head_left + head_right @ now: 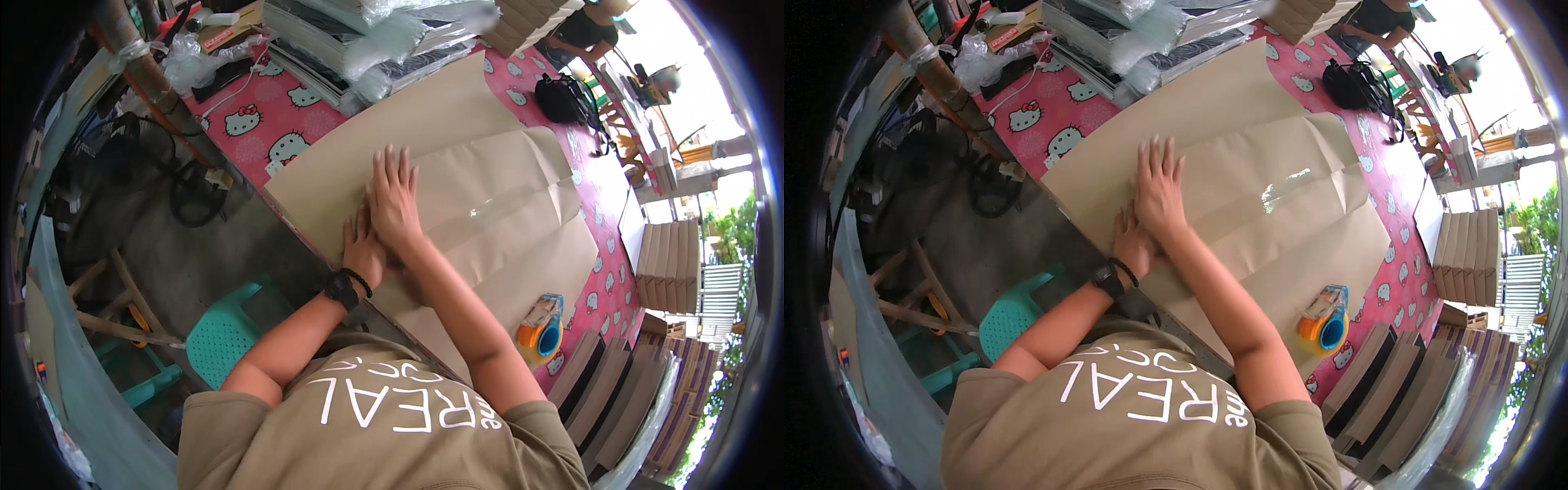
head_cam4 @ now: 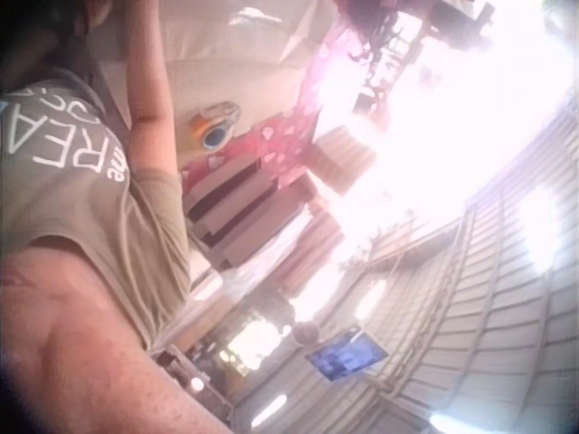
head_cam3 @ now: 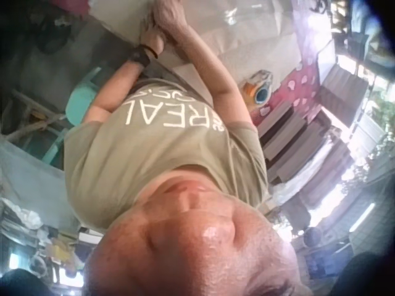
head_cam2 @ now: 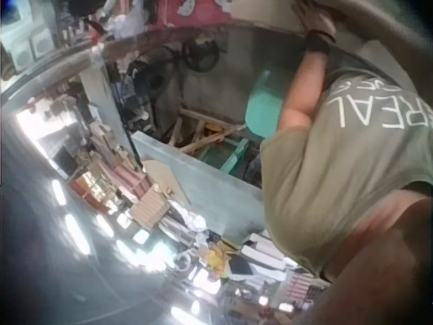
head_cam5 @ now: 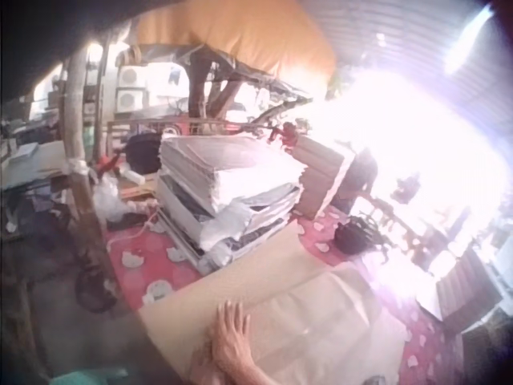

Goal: The person takes illustration boards from a pallet, walks to a packing station, and wraps a stack of boards in brown paper, securing it with tape using a dispenser.

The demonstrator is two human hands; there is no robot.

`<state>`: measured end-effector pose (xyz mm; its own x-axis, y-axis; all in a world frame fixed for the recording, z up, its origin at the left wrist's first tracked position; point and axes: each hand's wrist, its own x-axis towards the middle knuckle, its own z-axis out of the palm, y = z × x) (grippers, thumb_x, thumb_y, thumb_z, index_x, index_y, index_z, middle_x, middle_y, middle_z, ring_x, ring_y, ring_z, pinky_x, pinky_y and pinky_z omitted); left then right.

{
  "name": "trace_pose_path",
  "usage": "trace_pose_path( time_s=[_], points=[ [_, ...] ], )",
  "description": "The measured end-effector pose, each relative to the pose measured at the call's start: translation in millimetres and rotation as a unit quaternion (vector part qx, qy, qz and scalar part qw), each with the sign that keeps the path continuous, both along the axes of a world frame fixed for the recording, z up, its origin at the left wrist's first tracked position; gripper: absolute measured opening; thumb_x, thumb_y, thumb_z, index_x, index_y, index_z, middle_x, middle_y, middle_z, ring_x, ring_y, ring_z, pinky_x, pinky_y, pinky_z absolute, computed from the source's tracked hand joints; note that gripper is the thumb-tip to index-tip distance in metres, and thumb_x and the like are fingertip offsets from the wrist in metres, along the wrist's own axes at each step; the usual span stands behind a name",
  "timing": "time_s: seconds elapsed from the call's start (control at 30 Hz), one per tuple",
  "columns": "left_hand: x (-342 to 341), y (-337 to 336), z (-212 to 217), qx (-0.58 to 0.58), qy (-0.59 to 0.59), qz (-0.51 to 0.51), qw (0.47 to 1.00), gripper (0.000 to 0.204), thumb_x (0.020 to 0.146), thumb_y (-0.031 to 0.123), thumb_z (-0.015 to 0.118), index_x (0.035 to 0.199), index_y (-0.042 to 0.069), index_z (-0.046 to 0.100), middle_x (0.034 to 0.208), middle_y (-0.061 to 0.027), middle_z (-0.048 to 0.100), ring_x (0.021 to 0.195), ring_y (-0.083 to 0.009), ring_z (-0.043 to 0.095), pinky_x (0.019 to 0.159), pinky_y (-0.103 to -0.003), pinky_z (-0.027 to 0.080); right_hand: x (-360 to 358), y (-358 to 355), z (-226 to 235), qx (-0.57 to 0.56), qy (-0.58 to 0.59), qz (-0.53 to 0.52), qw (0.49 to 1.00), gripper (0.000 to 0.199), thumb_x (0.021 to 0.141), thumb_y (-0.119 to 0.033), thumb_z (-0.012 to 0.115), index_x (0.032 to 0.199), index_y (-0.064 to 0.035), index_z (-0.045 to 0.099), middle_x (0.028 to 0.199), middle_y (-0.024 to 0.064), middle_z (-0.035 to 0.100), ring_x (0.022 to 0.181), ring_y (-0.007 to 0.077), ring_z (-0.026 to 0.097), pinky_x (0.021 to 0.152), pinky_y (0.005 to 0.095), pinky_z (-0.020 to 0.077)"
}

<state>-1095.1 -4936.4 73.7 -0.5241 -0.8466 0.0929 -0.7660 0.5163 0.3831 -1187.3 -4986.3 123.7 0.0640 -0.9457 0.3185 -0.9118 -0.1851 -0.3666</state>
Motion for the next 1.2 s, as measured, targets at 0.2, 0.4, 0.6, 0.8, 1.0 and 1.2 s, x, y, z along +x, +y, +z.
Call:
trace_pose_path(
  time_s=[0.2,0.4,0.6,0.8,1.0,1.2],
  points=[
    [20,-31,12,-0.007,0.034,-0.078,0.996,0.052,0.064,0.017,0.062,0.113,0.003,0.051,0.127,-0.0166,0.039,0.122,-0.0328,0.030,0.097,-0.044,0.029,-10,142,-39,0.088,-0.162,0.027,0.982,0.051,0.081,-0.015,0.053,0.127,0.0022,0.036,0.134,0.0203,0.030,0.126,0.0326,0.028,0.104,0.0380,0.0233],
    [48,-97,2,0.143,0.091,-0.368,0.914,0.051,0.057,0.002,0.054,0.108,0.009,0.058,0.122,-0.0062,0.047,0.114,-0.0221,0.043,0.097,-0.041,0.032,12,146,-37,0.115,-0.149,-0.041,0.981,0.055,0.082,-0.016,0.054,0.129,0.0022,0.032,0.132,0.0214,0.033,0.122,0.0362,0.031,0.101,0.0403,0.0261],
    [48,-124,35,0.081,-0.063,-0.491,0.865,0.067,0.054,0.011,0.062,0.120,0.016,0.050,0.126,0.0000,0.044,0.121,-0.0191,0.038,0.101,-0.048,0.026,30,147,-27,0.138,-0.121,-0.161,0.970,0.056,0.081,-0.019,0.055,0.128,0.0031,0.033,0.129,0.0230,0.036,0.116,0.0391,0.035,0.098,0.0409,0.0295],
    [46,-129,18,-0.155,0.095,-0.530,0.829,0.038,0.063,0.012,0.063,0.100,0.016,0.060,0.120,0.0003,0.049,0.119,-0.0186,0.040,0.099,-0.044,0.031,35,136,-18,0.154,-0.184,-0.220,0.945,0.053,0.080,-0.025,0.058,0.123,0.0012,0.041,0.122,0.0224,0.044,0.113,0.0353,0.041,0.096,0.0396,0.0320],
    [20,-129,28,-0.058,0.264,-0.477,0.836,0.013,0.069,-0.004,0.058,0.075,0.007,0.062,0.082,-0.0048,0.063,0.097,-0.0223,0.059,0.089,-0.038,0.045,15,180,19,0.125,-0.236,-0.321,0.909,0.041,0.069,-0.021,0.071,0.103,-0.0035,0.057,0.094,0.0146,0.060,0.092,0.0253,0.057,0.082,0.0349,0.0431],
    [4,-136,40,0.049,0.279,-0.448,0.848,0.009,0.064,0.000,0.067,0.070,0.005,0.064,0.077,-0.0055,0.064,0.087,-0.0187,0.063,0.072,-0.028,0.053,-10,141,19,-0.044,0.011,-0.251,0.967,0.023,0.063,-0.013,0.070,0.082,-0.0046,0.060,0.074,0.0035,0.055,0.073,0.0218,0.052,0.066,0.0336,0.0431]
  ],
)
